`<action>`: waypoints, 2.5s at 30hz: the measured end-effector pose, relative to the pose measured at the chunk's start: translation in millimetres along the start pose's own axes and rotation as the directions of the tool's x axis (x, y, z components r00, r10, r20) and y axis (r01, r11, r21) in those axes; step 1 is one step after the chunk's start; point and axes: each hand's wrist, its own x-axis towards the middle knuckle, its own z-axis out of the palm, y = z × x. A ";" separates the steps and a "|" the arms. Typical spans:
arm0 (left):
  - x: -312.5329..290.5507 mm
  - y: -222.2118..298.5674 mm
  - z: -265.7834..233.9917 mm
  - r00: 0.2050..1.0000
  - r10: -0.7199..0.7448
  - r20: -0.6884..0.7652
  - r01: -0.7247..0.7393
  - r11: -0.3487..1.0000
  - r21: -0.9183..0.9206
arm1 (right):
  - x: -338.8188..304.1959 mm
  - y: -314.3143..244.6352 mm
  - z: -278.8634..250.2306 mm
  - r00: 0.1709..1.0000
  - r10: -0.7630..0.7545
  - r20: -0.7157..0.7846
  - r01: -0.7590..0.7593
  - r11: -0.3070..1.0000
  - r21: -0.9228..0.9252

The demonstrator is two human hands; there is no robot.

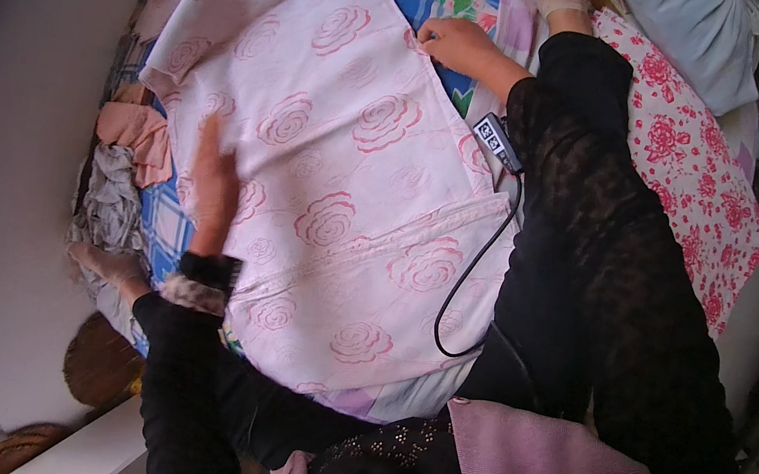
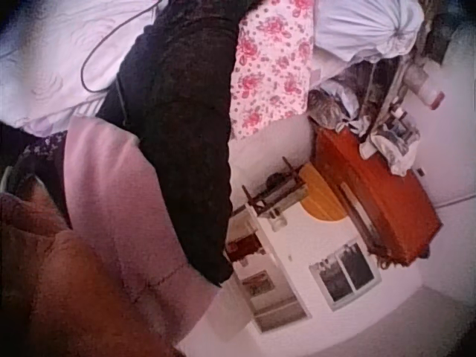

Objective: The person sits on a bed and folds a large white cloth with pink floral patterns. They repeatedly unfold and refold the cloth, smoothing it with both hands to align edges and creases.

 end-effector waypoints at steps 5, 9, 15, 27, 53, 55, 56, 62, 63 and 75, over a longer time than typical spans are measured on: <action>3.8 153.1 85.7 0.884 0.304 0.356 -0.259 0.951 -0.169 | -5.6 -3.8 -28.3 0.977 -0.083 -0.194 0.080 0.997 -0.021; 30.8 174.9 132.1 0.899 0.151 0.412 -0.191 0.980 0.056 | -13.7 -3.5 -50.0 0.988 -0.053 -0.149 0.065 0.995 0.079; 76.8 127.4 161.6 0.878 0.123 0.462 -0.220 0.962 0.162 | -29.6 -44.0 -16.2 0.977 -0.178 -0.117 0.203 0.947 0.250; -11.7 16.8 34.2 0.904 0.179 0.389 -0.206 0.978 0.029 | -89.8 -94.5 74.6 0.763 -0.606 0.226 0.628 0.778 -0.032; 44.6 -192.6 2.4 0.856 -0.436 -0.278 0.390 0.898 -0.207 | 78.2 -5.8 4.0 0.917 0.399 0.010 -0.388 0.885 0.256; 43.1 -195.5 6.0 0.841 -0.493 -0.222 0.442 0.863 -0.244 | 91.8 -11.3 13.8 0.903 0.423 0.076 -0.429 0.877 0.218; 42.4 -196.0 8.5 0.814 -0.558 -0.160 0.508 0.818 -0.269 | 99.3 -14.1 19.6 0.891 0.442 0.104 -0.454 0.869 0.195; 60.9 -201.4 10.3 0.890 -0.385 -0.244 0.379 0.922 -0.075 | 117.0 -5.8 49.0 0.955 -0.107 -0.275 0.029 0.962 -0.273; 61.4 -203.3 9.0 0.877 -0.398 -0.269 0.390 0.917 -0.087 | 115.5 -0.8 46.4 0.933 -0.196 -0.300 0.106 0.951 -0.291; 48.9 -200.4 -21.2 0.937 -0.281 -0.209 0.314 0.939 0.142 | 122.0 -29.4 19.7 0.989 -0.094 -0.116 0.037 0.906 -0.422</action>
